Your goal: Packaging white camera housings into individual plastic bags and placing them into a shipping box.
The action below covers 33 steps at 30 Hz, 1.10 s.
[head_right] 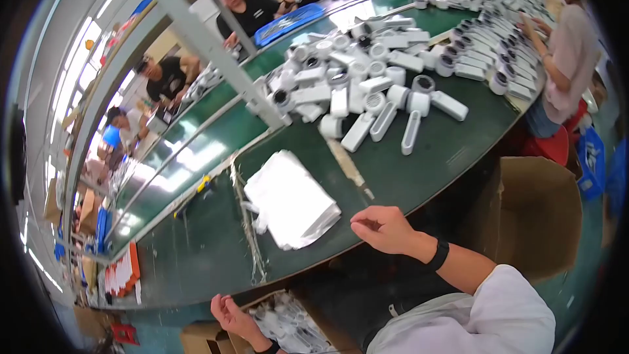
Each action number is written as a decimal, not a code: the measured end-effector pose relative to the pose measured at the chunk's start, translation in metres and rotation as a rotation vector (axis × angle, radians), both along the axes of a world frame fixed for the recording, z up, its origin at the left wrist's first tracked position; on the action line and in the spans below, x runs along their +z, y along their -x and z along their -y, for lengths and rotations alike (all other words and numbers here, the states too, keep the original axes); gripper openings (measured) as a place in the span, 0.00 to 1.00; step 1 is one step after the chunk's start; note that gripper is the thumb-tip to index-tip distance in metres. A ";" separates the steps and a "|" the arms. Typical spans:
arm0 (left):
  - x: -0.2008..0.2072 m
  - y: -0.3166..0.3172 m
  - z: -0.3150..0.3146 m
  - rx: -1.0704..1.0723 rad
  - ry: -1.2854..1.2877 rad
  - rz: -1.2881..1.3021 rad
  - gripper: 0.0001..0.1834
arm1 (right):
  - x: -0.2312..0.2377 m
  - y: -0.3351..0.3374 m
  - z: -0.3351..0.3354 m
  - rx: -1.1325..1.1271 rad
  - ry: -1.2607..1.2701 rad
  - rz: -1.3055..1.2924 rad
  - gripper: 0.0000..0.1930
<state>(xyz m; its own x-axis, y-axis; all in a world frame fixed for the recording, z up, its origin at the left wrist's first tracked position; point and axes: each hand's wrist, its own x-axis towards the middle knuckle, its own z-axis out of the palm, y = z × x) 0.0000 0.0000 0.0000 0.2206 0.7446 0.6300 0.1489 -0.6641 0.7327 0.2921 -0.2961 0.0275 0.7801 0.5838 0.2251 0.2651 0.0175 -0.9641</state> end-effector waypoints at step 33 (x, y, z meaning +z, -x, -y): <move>0.094 -0.172 0.122 -0.554 -0.624 -0.674 0.24 | 0.007 -0.052 0.021 -0.060 -0.358 -0.705 0.15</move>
